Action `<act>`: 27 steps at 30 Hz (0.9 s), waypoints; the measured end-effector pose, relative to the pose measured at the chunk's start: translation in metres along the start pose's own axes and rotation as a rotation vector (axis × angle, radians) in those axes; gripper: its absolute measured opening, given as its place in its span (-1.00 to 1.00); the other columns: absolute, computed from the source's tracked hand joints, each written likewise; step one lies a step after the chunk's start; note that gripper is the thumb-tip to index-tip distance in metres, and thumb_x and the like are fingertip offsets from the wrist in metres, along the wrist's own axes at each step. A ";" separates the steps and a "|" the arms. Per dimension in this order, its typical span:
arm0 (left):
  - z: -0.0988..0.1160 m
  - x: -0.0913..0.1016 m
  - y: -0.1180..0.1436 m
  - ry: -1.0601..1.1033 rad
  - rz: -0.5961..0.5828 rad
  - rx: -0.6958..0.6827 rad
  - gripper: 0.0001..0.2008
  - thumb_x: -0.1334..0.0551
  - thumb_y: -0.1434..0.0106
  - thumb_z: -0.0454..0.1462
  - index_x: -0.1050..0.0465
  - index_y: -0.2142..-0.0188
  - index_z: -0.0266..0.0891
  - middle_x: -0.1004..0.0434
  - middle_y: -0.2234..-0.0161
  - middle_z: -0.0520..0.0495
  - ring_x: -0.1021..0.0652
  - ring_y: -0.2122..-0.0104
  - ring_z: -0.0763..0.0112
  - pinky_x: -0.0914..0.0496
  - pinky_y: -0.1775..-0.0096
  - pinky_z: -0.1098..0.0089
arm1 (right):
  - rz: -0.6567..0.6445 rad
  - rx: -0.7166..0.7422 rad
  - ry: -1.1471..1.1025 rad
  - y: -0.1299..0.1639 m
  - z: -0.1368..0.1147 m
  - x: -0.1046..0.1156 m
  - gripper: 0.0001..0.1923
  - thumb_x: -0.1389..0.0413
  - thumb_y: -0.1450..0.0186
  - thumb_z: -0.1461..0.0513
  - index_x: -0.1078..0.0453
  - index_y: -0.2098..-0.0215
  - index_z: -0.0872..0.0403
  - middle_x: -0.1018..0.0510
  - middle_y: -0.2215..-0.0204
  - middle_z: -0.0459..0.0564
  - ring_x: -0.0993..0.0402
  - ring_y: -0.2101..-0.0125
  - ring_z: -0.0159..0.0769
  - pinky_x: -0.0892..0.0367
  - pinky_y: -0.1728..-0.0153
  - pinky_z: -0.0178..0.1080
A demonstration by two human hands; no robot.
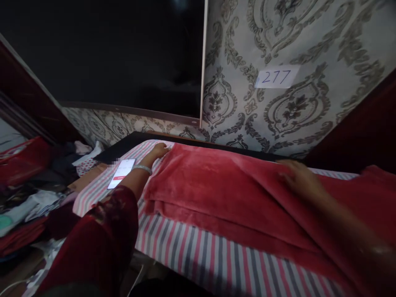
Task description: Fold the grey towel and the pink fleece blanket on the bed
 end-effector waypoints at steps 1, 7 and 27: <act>-0.016 -0.002 0.008 0.039 -0.045 0.055 -0.76 -0.27 -0.20 -0.20 -0.46 0.49 -0.34 -0.43 0.62 -0.02 -0.56 0.53 0.34 -0.36 0.42 0.42 | 0.009 0.114 -0.091 0.016 -0.022 -0.007 -0.59 0.02 -0.40 0.13 -0.48 -0.10 0.08 -0.55 -0.03 0.24 -0.48 -0.02 0.07 -0.44 0.01 0.03; -0.079 -0.009 0.090 0.258 -0.170 0.237 -0.68 -0.46 0.02 -0.06 -0.46 0.57 -0.23 -0.39 0.68 -0.02 -0.42 0.64 0.35 -0.23 0.60 0.43 | -0.099 0.454 -0.192 0.117 -0.143 -0.043 -0.52 -0.05 -0.41 0.04 -0.34 -0.27 -0.12 -0.46 -0.19 0.08 -0.45 -0.10 0.00 -0.44 -0.02 0.07; -0.066 -0.011 0.195 0.819 -0.234 0.319 -0.62 -0.52 0.18 -0.13 -0.40 0.51 -0.27 -0.36 0.64 0.09 -0.31 0.67 0.55 -0.14 0.61 0.50 | 0.072 0.383 -0.241 0.143 -0.159 -0.046 -0.59 0.11 -0.43 0.28 -0.51 -0.07 0.01 -0.59 -0.01 0.10 -0.51 -0.01 -0.09 -0.47 0.00 0.04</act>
Point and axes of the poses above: each hand's wrist, its own y-axis away from the middle knuckle, its own x-axis out of the back of the hand, z = x × y, the point moved 8 cm from there along -y, towards the middle knuckle
